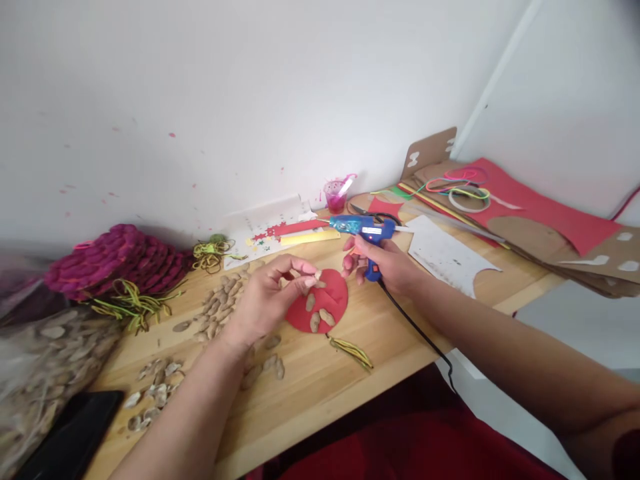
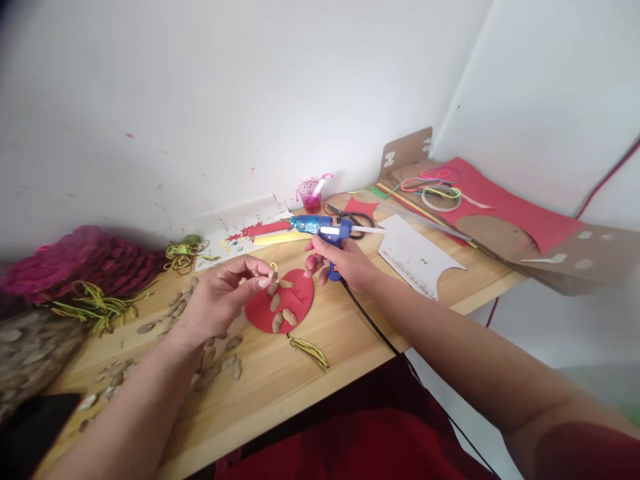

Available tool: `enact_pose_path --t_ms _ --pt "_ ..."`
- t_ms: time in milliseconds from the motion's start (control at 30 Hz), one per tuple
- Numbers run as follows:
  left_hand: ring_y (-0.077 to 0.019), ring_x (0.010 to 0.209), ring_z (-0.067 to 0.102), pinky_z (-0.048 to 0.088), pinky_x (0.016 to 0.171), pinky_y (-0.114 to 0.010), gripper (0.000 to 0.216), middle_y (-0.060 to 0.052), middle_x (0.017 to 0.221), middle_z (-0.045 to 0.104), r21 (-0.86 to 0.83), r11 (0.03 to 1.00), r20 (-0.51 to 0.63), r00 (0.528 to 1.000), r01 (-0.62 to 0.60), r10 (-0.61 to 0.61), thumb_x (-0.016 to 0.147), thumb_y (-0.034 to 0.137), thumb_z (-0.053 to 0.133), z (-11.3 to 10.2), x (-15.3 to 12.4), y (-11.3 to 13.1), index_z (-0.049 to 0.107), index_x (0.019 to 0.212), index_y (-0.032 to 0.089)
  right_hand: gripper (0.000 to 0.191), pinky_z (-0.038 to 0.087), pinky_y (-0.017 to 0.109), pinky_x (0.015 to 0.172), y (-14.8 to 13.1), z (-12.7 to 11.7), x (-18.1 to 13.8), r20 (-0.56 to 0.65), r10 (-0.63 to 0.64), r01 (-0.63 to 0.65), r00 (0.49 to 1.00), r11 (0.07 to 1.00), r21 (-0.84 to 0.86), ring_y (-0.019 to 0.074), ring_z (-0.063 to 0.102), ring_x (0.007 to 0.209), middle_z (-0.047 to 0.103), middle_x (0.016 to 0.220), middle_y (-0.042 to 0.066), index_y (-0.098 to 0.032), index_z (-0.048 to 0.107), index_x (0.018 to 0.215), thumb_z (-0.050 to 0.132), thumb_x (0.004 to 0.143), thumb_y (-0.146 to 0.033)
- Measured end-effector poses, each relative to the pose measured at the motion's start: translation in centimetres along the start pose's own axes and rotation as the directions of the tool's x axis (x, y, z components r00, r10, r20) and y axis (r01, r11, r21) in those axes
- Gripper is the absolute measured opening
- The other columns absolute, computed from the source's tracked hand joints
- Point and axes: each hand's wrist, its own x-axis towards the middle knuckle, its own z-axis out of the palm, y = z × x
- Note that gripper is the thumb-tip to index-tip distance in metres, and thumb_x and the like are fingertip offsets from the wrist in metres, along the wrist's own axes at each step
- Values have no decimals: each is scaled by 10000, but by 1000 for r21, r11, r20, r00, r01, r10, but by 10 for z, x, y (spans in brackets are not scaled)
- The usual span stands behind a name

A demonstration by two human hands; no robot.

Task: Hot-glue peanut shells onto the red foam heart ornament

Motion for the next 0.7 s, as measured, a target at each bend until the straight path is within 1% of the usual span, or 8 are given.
enact_pose_path --t_ms 33,100,200,367,467,533,633,700 --pt "-146 719 614 499 689 -301 176 -26 851 706 -153 985 -31 996 75 -80 875 352 720 -2 0 0 697 959 199 411 493 202 445 -3 1 -3 6 -17 17 1000 1000 12 169 730 656 704 768 28 -196 638 906 723 839 -593" --pt "-120 675 586 489 649 -268 254 -17 825 697 -378 913 -75 978 154 -196 791 393 799 -5 2 0 700 904 188 444 455 192 400 -8 4 -11 -8 -64 64 998 998 7 161 724 635 714 857 47 -197 636 891 687 847 -635" --pt "-108 684 575 487 652 -247 317 -16 805 685 -547 811 -75 953 206 -292 697 401 876 -7 3 0 709 842 174 475 398 188 353 -10 10 -24 -26 -96 96 995 995 -10 146 694 566 714 881 66 -187 637 839 632 875 -661" --pt "-95 668 569 473 614 -210 285 -12 750 653 -658 685 61 929 313 -365 702 348 890 -6 2 3 713 811 155 435 402 191 381 -2 15 -40 62 -81 83 995 996 -30 125 630 505 677 728 45 -184 672 860 588 935 -604" --pt "-84 659 574 464 604 -181 297 -17 726 649 -707 622 85 913 337 -399 691 330 906 -4 1 3 713 802 133 457 403 196 395 1 15 -44 99 -80 85 992 995 -48 126 600 496 640 648 34 -178 672 842 578 935 -616" --pt "-79 646 572 463 597 -171 313 -23 720 657 -730 590 91 905 344 -415 673 320 921 -4 1 2 723 815 123 462 400 197 401 2 15 -45 121 -84 92 989 994 -60 122 594 496 635 653 32 -176 667 836 583 931 -620" --pt "-82 637 580 464 591 -167 329 -32 714 670 -741 564 107 893 365 -437 655 310 934 -3 0 0 736 830 116 446 399 201 414 3 16 -48 136 -84 94 987 993 -65 115 608 515 656 734 38 -178 659 845 593 931 -611" --pt "-83 633 587 463 589 -166 332 -38 708 676 -737 558 118 886 381 -449 651 314 937 -2 0 -1 738 826 113 439 398 205 432 2 17 -51 131 -86 96 988 992 -76 108 596 512 647 712 28 -180 661 846 583 943 -601"
